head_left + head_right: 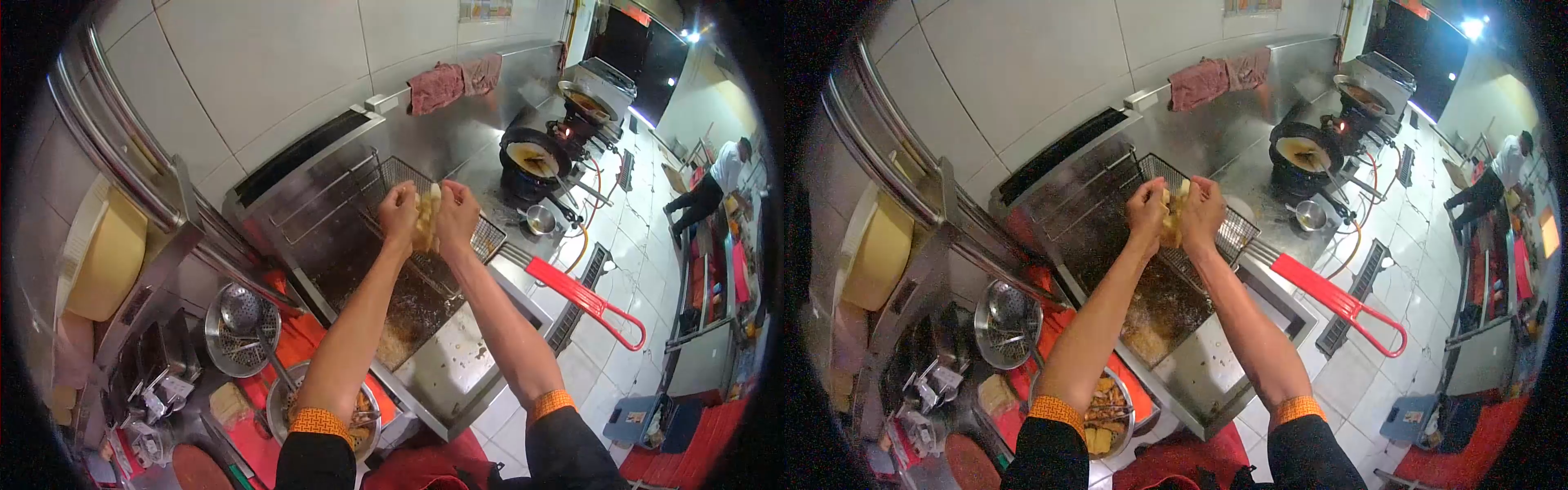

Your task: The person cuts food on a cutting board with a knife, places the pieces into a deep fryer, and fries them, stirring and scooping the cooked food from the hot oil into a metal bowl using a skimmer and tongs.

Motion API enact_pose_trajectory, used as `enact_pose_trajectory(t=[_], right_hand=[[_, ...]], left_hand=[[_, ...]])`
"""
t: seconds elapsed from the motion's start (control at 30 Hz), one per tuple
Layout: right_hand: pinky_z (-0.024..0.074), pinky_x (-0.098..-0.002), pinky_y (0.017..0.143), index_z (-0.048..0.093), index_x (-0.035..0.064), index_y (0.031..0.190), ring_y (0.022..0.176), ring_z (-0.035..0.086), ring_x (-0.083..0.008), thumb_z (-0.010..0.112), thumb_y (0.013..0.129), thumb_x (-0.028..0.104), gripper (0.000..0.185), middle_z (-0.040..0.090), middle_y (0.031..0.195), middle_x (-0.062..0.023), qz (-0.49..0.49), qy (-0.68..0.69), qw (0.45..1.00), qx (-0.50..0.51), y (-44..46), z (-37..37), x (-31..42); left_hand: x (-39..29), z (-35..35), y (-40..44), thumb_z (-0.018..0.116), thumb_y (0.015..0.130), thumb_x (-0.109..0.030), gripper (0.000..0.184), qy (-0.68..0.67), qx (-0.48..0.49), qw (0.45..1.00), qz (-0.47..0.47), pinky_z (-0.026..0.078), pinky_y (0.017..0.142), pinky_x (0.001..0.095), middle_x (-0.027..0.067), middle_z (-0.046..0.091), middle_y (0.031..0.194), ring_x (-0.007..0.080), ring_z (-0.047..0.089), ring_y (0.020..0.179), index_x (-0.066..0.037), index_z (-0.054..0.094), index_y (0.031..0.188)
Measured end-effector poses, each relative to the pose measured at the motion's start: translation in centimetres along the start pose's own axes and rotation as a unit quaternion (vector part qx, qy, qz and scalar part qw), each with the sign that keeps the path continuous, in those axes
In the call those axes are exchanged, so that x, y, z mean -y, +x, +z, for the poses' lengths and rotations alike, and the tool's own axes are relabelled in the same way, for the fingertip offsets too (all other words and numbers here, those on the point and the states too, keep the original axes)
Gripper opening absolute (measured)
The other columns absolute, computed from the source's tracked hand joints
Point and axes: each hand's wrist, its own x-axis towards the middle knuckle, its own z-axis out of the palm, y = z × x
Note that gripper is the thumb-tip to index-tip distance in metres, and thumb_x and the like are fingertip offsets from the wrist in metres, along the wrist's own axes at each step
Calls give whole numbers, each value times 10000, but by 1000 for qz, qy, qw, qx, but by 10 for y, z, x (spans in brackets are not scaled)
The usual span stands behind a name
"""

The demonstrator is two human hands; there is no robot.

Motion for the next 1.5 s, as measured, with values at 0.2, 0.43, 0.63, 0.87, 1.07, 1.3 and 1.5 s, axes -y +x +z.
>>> enact_pose_trajectory(t=[0.2,0.43,0.63,0.87,1.07,1.3,1.5], right_hand=[[471,-317,749,643,-24,986,823,618,-182,582,909,251,291,672,890,-112,-18,18,1000,9,4,1,15],[474,-285,730,624,3,994,822,600,-143,594,929,274,280,649,904,-85,-140,44,988,40,-34,-8,48],[489,-290,645,581,22,987,735,605,-141,624,884,138,161,617,854,-54,-140,5,868,477,-314,-8,129],[540,-456,693,613,72,1056,821,659,-353,599,858,227,252,650,956,-193,-308,-275,525,744,-531,53,38],[531,-500,650,638,76,1008,756,645,-392,573,850,222,225,658,816,-187,-280,-267,568,726,-516,24,81],[511,-428,730,637,81,969,868,641,-326,550,776,90,211,653,951,-179,-391,-469,707,357,-234,13,138],[510,-412,655,605,58,1065,777,650,-318,524,743,13,335,655,888,-198,-219,-491,662,522,59,-12,-39]], left_hand=[[-44,-17,-22,400,983,-451,577,-15,55,998,-22,161,1155,368,126,375,1458,246,291,1379,-57,397,1404],[-125,-142,-177,502,978,-223,323,72,60,972,214,484,874,325,108,581,1202,173,608,1015,3,550,1204],[-144,-409,-383,573,922,-133,241,274,-277,917,89,513,746,255,112,641,1054,159,636,887,-29,592,1138],[-2,-489,-538,667,797,-172,402,494,-223,830,-131,459,853,466,198,580,1087,370,567,1000,-31,566,1160],[36,-467,-586,679,825,-192,351,399,-162,902,-28,465,883,421,196,607,1070,369,567,1039,-28,593,1123],[42,-476,-607,607,868,-160,244,254,-266,925,-93,477,719,297,116,610,896,173,589,808,24,606,1028],[-4,-452,-605,544,948,-207,316,85,-282,954,-54,486,523,271,107,628,831,181,565,527,-9,566,1193]])
